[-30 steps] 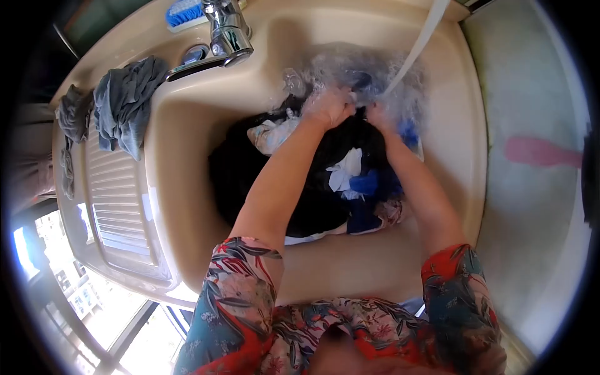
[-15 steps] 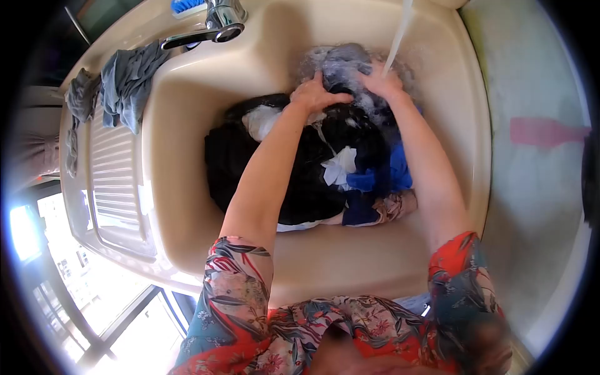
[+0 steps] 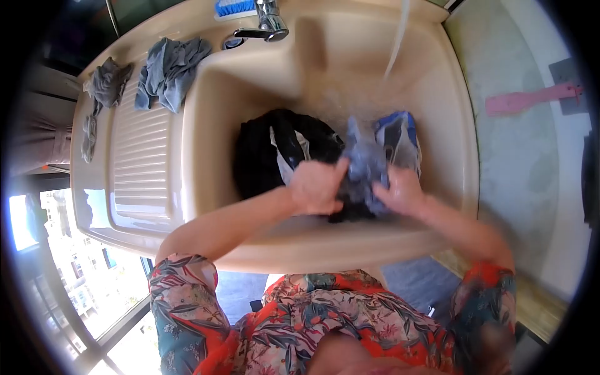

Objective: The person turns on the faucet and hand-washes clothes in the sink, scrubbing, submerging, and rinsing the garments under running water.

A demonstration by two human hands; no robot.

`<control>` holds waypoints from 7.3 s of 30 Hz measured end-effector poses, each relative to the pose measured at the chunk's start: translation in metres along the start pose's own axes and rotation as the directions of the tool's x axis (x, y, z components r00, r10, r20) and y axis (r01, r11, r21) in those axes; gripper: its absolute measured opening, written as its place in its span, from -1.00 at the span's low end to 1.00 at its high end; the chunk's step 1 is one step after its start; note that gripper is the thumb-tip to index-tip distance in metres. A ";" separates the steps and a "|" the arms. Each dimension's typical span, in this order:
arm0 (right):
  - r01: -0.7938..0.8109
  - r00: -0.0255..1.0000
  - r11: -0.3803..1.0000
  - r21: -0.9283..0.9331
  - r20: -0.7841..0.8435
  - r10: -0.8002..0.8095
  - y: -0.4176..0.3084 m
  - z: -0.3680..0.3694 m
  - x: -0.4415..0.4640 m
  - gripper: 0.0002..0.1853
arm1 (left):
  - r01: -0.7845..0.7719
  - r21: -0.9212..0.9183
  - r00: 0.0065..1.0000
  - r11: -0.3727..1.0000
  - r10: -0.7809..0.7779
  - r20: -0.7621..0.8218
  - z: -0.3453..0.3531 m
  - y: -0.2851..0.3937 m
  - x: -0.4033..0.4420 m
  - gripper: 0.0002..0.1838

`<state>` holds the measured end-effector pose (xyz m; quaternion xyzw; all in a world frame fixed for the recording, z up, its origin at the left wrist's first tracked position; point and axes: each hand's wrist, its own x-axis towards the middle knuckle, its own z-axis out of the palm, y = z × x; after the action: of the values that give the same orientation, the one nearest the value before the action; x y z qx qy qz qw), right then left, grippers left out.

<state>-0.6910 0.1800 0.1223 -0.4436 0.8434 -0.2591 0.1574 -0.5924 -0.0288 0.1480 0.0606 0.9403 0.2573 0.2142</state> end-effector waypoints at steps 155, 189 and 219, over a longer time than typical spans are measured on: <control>-0.330 0.940 0.940 -0.080 -0.123 0.320 0.065 0.011 0.091 -0.63 | 0.240 -0.147 0.916 0.959 -0.274 -0.293 -0.031 -0.055 0.079 -0.37; -0.166 0.897 0.959 -0.229 0.369 0.243 0.108 0.012 0.234 -0.35 | 0.496 -0.157 0.735 0.854 -0.509 -0.448 0.008 -0.111 0.137 -0.38; 0.026 0.982 1.000 -0.012 0.186 -0.023 0.030 -0.066 0.083 -0.39 | 0.080 0.046 0.987 0.996 -0.086 0.135 -0.065 -0.077 -0.082 -0.32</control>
<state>-0.7901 0.1448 0.1557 -0.4772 0.8214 -0.2122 0.2291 -0.5469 -0.1435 0.1894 0.0431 0.9301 0.2246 0.2873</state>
